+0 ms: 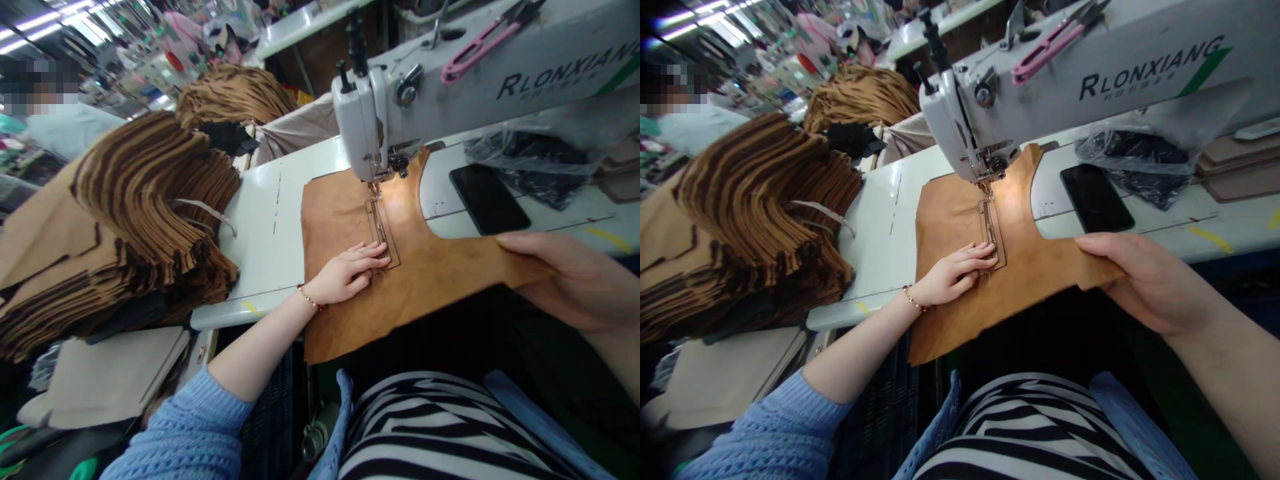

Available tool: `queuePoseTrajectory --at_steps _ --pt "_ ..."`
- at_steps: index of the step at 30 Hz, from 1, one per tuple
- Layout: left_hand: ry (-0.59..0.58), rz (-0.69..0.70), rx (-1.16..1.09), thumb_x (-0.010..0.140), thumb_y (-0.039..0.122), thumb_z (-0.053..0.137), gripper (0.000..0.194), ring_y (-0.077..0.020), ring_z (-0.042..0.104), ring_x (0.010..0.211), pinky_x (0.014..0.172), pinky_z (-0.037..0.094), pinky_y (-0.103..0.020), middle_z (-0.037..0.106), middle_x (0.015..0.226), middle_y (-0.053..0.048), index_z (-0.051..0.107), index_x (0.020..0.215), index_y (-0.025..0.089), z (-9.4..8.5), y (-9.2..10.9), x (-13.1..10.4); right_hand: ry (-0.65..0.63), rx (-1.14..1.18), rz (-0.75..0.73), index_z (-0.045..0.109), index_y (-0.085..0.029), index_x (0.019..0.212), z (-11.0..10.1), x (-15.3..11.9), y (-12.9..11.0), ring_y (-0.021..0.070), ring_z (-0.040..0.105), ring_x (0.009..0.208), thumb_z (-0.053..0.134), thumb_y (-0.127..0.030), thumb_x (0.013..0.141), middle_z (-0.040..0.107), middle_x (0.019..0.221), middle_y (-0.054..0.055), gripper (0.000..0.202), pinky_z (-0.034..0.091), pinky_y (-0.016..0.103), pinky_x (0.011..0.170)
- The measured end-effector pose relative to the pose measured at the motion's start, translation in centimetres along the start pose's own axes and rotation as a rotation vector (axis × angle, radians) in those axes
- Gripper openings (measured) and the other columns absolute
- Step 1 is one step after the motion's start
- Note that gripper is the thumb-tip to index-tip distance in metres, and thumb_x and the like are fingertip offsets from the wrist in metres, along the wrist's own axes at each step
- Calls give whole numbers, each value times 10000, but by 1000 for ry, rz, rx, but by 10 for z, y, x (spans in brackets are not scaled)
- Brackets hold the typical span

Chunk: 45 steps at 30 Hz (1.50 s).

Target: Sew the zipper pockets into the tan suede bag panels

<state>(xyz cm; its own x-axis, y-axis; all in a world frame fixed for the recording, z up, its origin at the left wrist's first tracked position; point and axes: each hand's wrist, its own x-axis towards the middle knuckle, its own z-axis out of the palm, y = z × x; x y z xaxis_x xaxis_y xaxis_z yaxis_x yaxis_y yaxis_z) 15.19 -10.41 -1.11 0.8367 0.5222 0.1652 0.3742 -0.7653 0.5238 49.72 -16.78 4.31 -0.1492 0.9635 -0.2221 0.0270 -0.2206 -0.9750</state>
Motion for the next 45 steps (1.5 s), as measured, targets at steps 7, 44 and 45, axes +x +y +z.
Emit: queuePoseTrajectory --at_steps 7,44,45 --pt "-10 4 83 983 180 481 474 -210 376 1498 1263 291 -492 436 1587 -66 527 1448 262 2 1 1 208 -776 -331 709 -273 866 3 -6 32 212 696 844 546 -465 963 746 907 20 270 552 378 817" --pt "-38 -69 208 1061 344 435 382 -186 486 1416 1198 390 -394 497 1547 -46 549 1420 284 -5 19 -1 -296 -1213 -979 522 -192 1451 48 53 66 235 528 1330 526 -178 956 561 1484 58 495 491 443 1083" --pt "-30 -88 206 1064 360 425 379 -182 507 1394 1184 403 -383 515 1532 -44 556 1411 285 -8 15 3 -296 -1213 -977 524 -199 1449 47 53 67 230 531 1327 523 -180 960 560 1487 51 490 490 442 1086"
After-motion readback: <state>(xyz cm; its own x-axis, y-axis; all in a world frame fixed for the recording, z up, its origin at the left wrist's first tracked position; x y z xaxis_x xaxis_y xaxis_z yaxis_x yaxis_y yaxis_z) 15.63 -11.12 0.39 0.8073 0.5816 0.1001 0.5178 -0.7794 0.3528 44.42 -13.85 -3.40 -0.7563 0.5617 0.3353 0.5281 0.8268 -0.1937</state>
